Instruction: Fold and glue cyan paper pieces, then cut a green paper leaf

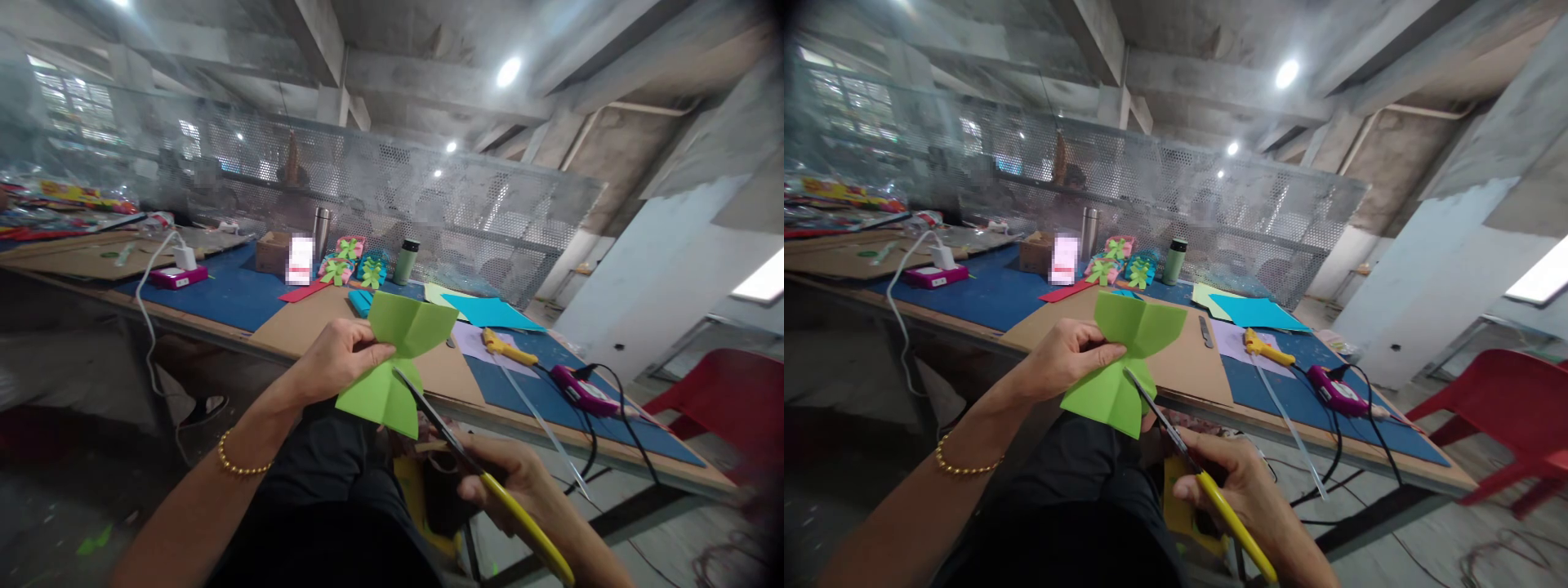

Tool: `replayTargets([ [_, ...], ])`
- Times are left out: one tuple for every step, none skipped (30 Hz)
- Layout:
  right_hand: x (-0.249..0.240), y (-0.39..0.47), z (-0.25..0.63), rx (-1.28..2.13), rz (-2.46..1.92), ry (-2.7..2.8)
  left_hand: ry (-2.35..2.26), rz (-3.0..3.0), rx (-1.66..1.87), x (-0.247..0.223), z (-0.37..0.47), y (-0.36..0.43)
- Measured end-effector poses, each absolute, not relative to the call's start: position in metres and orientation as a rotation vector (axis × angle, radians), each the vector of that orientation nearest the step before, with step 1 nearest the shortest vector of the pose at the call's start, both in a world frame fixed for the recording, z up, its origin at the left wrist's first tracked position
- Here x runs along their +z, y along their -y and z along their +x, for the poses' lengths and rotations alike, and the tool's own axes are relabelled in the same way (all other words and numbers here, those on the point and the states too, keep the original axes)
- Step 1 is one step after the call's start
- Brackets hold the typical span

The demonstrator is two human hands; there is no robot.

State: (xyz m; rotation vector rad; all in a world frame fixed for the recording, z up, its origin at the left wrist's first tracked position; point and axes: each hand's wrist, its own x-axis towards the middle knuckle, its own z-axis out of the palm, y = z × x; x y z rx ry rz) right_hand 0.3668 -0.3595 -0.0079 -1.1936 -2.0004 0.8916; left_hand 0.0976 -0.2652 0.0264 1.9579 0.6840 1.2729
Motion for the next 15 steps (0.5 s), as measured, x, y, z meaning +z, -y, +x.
replayTargets([
  [-0.0083, 0.3594, 0.3668, 0.896, -1.191, 2.002, -0.701, 1.944, 1.272, 0.0259, 0.0977, 0.2651],
  [-0.0086, 0.3592, 0.3667, 0.901, -1.187, 2.004, -0.718, 1.930, 1.276, 0.0253, 0.0979, 0.2650],
  [-0.0089, 0.3591, 0.3667, 0.905, -1.184, 2.008, -0.734, 1.920, 1.281, 0.0247, 0.0980, 0.2648],
  [-0.0092, 0.3589, 0.3667, 0.910, -1.181, 2.014, -0.747, 1.916, 1.287, 0.0241, 0.0981, 0.2647],
  [-0.0095, 0.3588, 0.3669, 0.912, -1.178, 2.020, -0.758, 1.917, 1.291, 0.0236, 0.0981, 0.2646],
  [-0.0098, 0.3587, 0.3671, 0.909, -1.175, 2.025, -0.767, 1.922, 1.293, 0.0233, 0.0982, 0.2646],
  [-0.0101, 0.3586, 0.3674, 0.902, -1.175, 2.029, -0.772, 1.927, 1.292, 0.0231, 0.0982, 0.2645],
  [-0.0105, 0.3586, 0.3678, 0.891, -1.177, 2.034, -0.772, 1.929, 1.290, 0.0231, 0.0982, 0.2646],
  [-0.0108, 0.3585, 0.3683, 0.881, -1.181, 2.041, -0.770, 1.930, 1.287, 0.0231, 0.0982, 0.2646],
  [-0.0112, 0.3584, 0.3687, 0.874, -1.186, 2.048, -0.765, 1.930, 1.285, 0.0232, 0.0983, 0.2646],
  [-0.0114, 0.3583, 0.3691, 0.870, -1.188, 2.052, -0.761, 1.928, 1.286, 0.0233, 0.0983, 0.2645],
  [-0.0117, 0.3581, 0.3693, 0.871, -1.186, 2.057, -0.758, 1.926, 1.287, 0.0234, 0.0984, 0.2645],
  [-0.0118, 0.3580, 0.3695, 0.876, -1.183, 2.061, -0.755, 1.925, 1.287, 0.0235, 0.0984, 0.2645],
  [-0.0117, 0.3578, 0.3696, 0.882, -1.180, 2.067, -0.751, 1.922, 1.287, 0.0235, 0.0984, 0.2645],
  [-0.0116, 0.3577, 0.3697, 0.884, -1.180, 2.070, -0.747, 1.918, 1.285, 0.0235, 0.0984, 0.2645],
])
